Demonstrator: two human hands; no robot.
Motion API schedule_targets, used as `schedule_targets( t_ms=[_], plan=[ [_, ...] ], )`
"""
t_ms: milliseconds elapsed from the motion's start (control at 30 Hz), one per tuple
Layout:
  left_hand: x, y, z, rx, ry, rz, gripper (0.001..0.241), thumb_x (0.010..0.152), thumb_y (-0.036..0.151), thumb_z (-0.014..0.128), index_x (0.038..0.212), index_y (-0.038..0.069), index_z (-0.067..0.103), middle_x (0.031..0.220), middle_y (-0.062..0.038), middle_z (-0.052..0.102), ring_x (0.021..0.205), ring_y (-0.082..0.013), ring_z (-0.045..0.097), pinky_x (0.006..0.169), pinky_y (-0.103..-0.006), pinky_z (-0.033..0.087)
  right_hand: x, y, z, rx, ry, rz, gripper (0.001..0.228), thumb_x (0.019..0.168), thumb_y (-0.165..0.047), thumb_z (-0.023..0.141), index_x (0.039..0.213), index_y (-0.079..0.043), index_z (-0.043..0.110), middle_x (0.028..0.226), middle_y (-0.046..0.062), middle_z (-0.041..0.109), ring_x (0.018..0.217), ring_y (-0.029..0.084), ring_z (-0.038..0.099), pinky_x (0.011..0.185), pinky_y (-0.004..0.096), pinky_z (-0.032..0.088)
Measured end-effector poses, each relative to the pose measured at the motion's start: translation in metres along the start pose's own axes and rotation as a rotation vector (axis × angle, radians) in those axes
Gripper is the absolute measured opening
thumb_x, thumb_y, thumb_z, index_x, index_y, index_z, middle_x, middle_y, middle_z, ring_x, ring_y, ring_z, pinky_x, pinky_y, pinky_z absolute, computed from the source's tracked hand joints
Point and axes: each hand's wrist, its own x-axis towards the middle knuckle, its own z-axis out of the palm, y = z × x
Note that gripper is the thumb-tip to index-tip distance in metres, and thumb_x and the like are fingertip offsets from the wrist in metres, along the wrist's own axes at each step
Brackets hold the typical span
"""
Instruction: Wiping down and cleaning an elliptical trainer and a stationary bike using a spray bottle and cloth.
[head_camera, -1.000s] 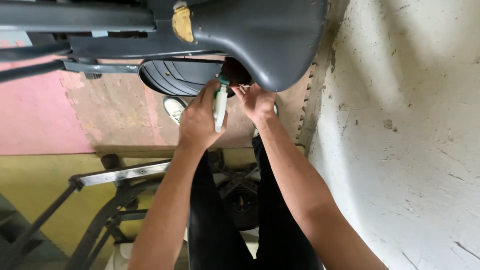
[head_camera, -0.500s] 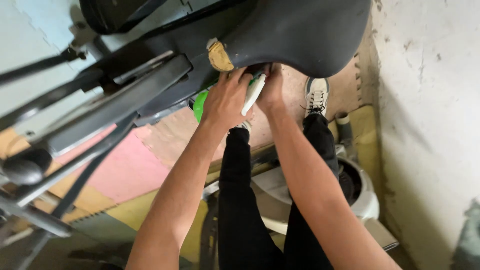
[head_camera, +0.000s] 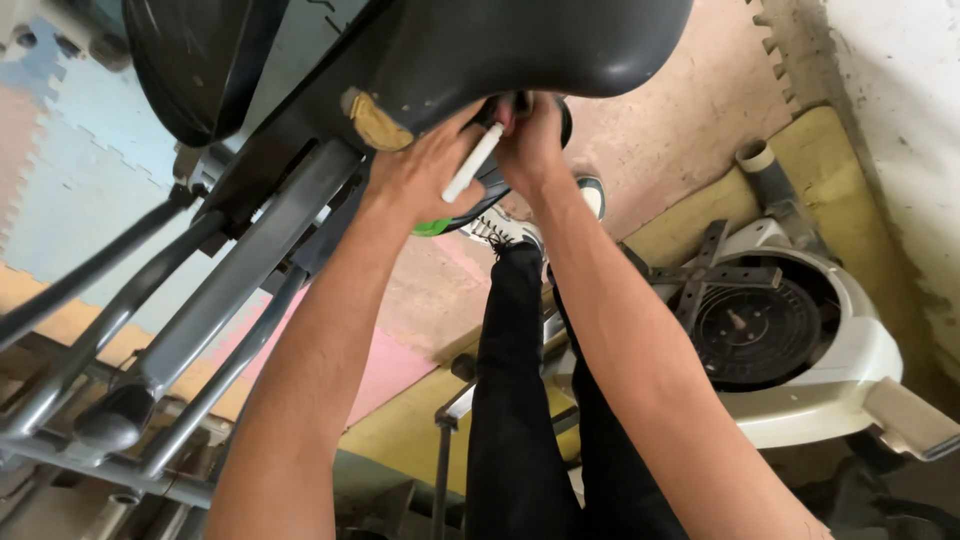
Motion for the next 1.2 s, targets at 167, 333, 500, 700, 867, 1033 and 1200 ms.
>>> schedule_targets(
  t_ms=[167,333,500,700,867,1033,1200],
  plan=[
    [0.011,-0.013,0.015,-0.046,0.026,0.103,0.075,0.080,0.035,0.073,0.150,0.024,0.049,0.166,0.001,0.026,0.139,-0.0269,0.047,0.099,-0.0520,0.048,-0.044,-0.011,0.082,-0.048,0.152,0.113,0.037,0.103,-0.035,0.039,0.101,-0.009,0.065,0.093,0.005,0.065,0.093,0.020,0.060,0.094,0.038,0.047],
    [0.020,-0.005,0.015,0.035,0.066,0.183,0.062,0.072,0.028,0.078,0.131,0.020,0.062,0.165,-0.007,0.026,0.137,-0.0351,0.048,0.107,-0.0513,0.046,-0.008,0.032,0.000,0.076,0.020,0.085,0.029,0.112,-0.033,0.046,0.101,-0.011,0.060,0.093,0.001,0.059,0.094,0.019,0.059,0.098,0.040,0.048],
    [0.025,0.008,0.001,-0.012,-0.043,0.062,0.052,0.072,0.019,0.075,0.124,0.023,0.069,0.168,-0.010,0.020,0.135,-0.0400,0.049,0.102,-0.0519,0.047,-0.003,0.037,0.008,0.051,0.139,0.159,0.033,0.106,-0.043,0.051,0.098,-0.012,0.058,0.086,0.005,0.060,0.087,0.023,0.061,0.089,0.043,0.053],
    [0.020,0.010,0.000,-0.027,-0.032,0.076,0.051,0.067,0.014,0.071,0.117,0.020,0.069,0.171,-0.011,0.021,0.139,-0.0415,0.046,0.105,-0.0526,0.047,0.012,0.033,0.035,0.033,0.143,0.148,0.036,0.102,-0.039,0.050,0.107,-0.007,0.067,0.096,0.006,0.066,0.090,0.021,0.063,0.089,0.038,0.053],
    [0.024,0.002,0.019,0.141,0.147,0.287,0.041,0.066,0.017,0.075,0.107,0.019,0.072,0.169,-0.017,0.019,0.148,-0.0500,0.031,0.110,-0.0543,0.043,0.127,0.068,-0.105,-0.275,0.244,-0.167,0.038,0.104,-0.041,0.045,0.100,-0.010,0.066,0.088,0.002,0.063,0.077,0.014,0.055,0.072,0.029,0.046],
    [0.029,-0.010,0.040,0.203,0.220,0.314,0.056,0.064,0.019,0.075,0.120,0.024,0.074,0.170,-0.016,0.018,0.153,-0.0521,0.024,0.115,-0.0586,0.038,0.175,0.089,-0.136,-0.317,0.167,-0.411,0.045,0.110,-0.043,0.043,0.088,-0.008,0.060,0.074,0.001,0.057,0.066,0.014,0.052,0.059,0.030,0.041],
    [0.030,-0.011,0.045,0.326,0.355,0.387,0.059,0.071,0.025,0.080,0.129,0.032,0.077,0.171,-0.019,0.016,0.154,-0.0534,0.012,0.118,-0.0743,0.018,0.076,0.128,-0.089,-0.251,0.189,-0.421,0.036,0.102,-0.044,0.049,0.126,-0.019,0.058,0.121,-0.012,0.064,0.112,0.000,0.060,0.098,0.019,0.047]
  ],
)
